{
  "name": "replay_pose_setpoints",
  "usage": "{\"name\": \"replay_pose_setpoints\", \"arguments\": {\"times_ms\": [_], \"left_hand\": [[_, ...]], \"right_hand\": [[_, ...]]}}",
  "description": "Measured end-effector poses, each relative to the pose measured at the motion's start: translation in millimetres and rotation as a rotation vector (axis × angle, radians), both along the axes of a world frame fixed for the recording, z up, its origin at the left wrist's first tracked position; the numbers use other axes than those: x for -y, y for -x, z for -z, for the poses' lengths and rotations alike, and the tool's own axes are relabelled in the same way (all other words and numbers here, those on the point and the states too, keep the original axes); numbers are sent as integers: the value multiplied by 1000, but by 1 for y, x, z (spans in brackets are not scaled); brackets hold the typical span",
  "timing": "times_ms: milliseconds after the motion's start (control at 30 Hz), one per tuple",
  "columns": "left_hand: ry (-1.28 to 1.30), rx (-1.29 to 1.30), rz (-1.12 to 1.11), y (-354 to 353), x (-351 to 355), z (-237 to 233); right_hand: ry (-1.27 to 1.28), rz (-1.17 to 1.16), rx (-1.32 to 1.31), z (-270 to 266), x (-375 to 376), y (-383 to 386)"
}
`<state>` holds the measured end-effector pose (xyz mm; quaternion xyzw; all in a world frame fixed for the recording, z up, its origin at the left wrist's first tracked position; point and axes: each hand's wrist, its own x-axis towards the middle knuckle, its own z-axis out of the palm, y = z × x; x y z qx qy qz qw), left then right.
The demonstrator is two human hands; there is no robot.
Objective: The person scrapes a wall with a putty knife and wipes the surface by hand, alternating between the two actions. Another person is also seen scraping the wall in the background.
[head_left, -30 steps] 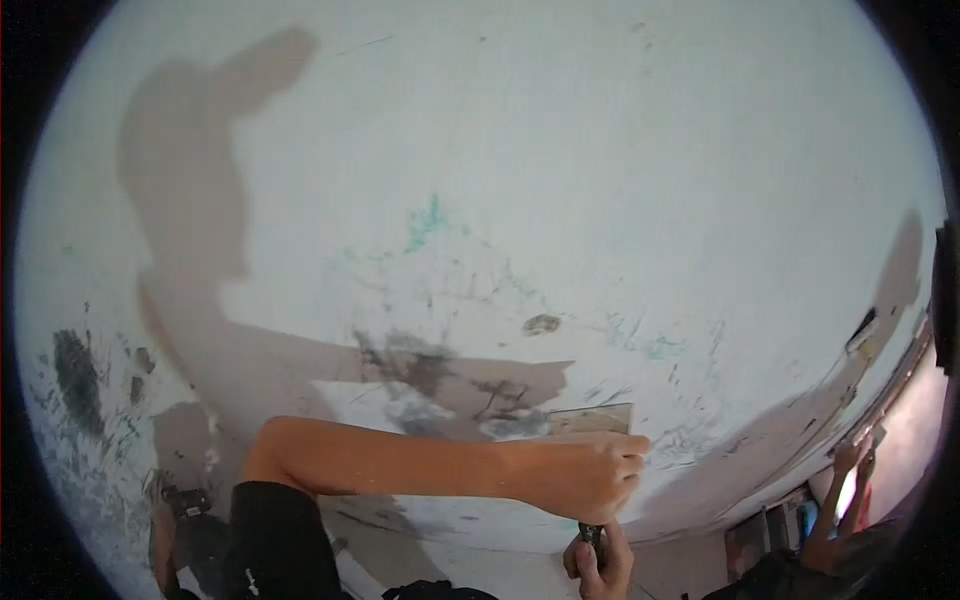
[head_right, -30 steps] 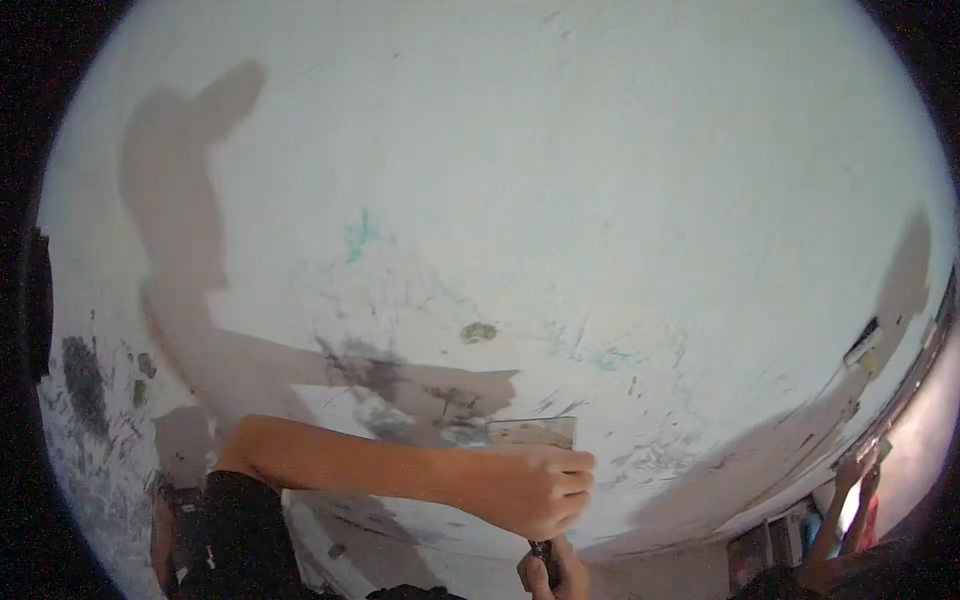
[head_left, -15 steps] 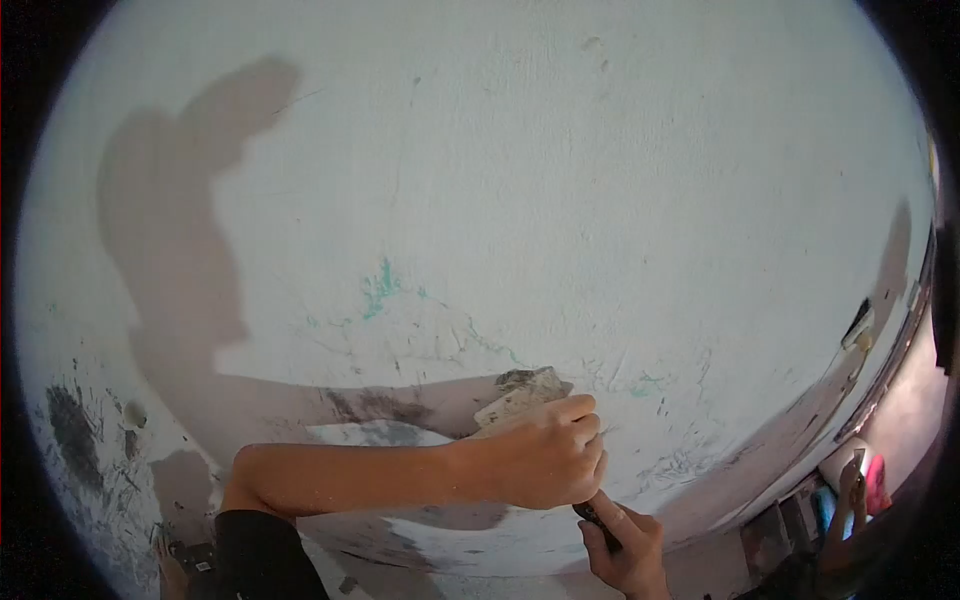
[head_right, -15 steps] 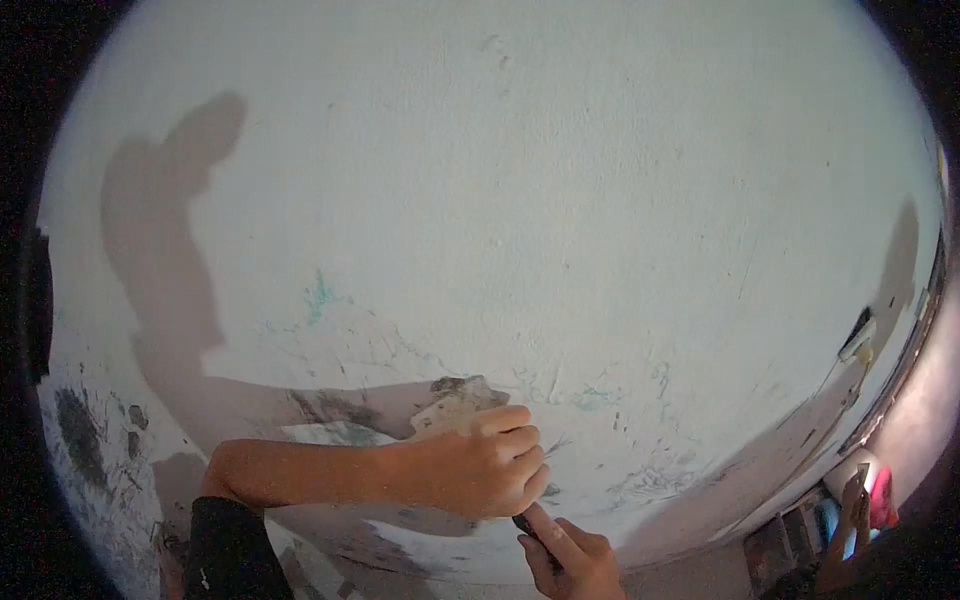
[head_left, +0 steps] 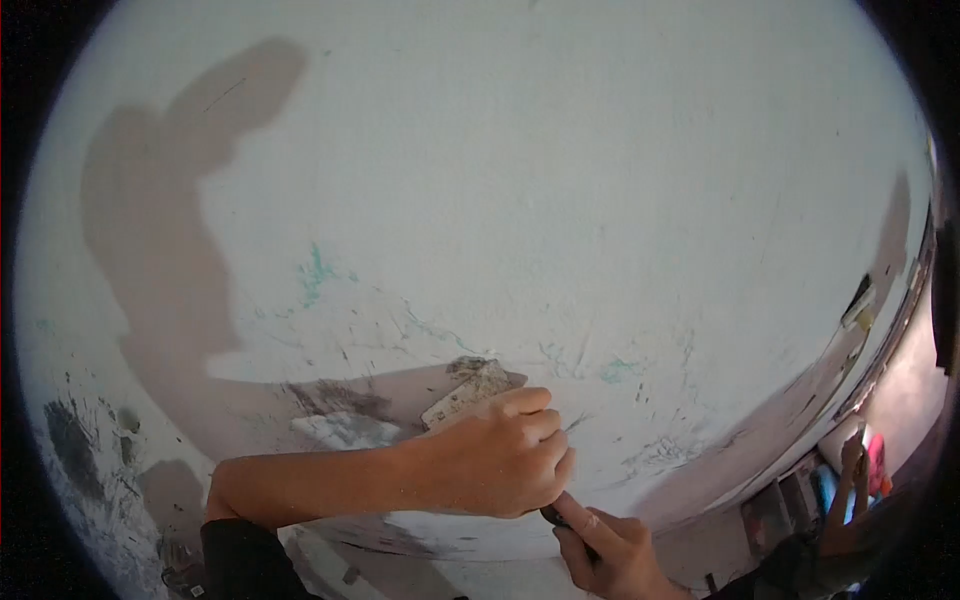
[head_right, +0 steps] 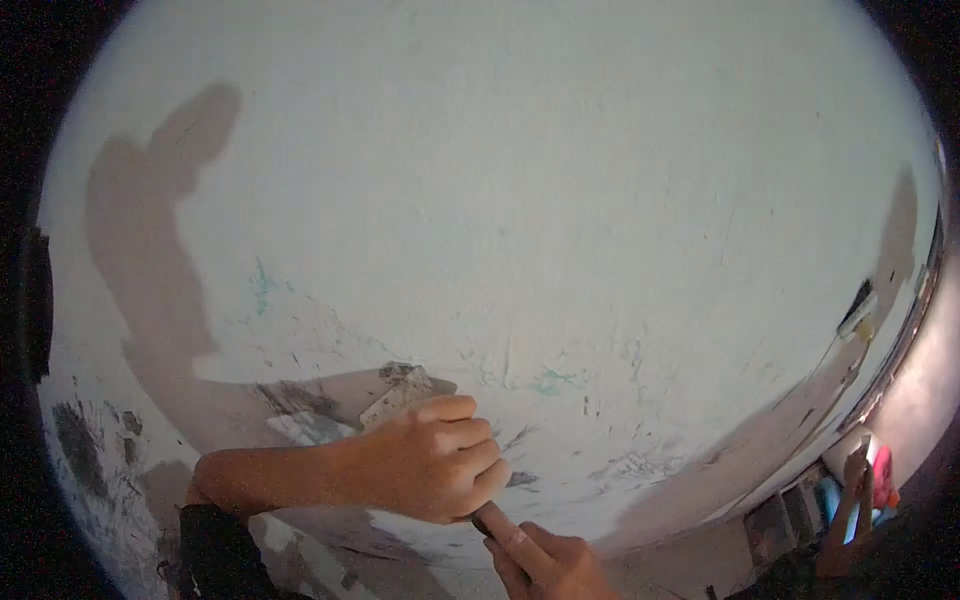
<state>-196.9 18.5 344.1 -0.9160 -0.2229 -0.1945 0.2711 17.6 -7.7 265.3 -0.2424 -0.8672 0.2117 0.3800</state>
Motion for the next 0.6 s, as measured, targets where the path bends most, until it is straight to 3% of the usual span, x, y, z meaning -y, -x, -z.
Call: {"name": "replay_pose_setpoints", "arguments": {"times_ms": [100, 333, 600], "left_hand": [[-83, -23, -92, 2, 0, -6], [-43, 17, -98, -6, 8, 0], [-113, 14, -137, -7, 3, -3]], "right_hand": [[-172, 11, 27, -20, -7, 5], [-161, -133, 47, -14, -9, -7], [-209, -144, -8, -21, -18, -5]]}}
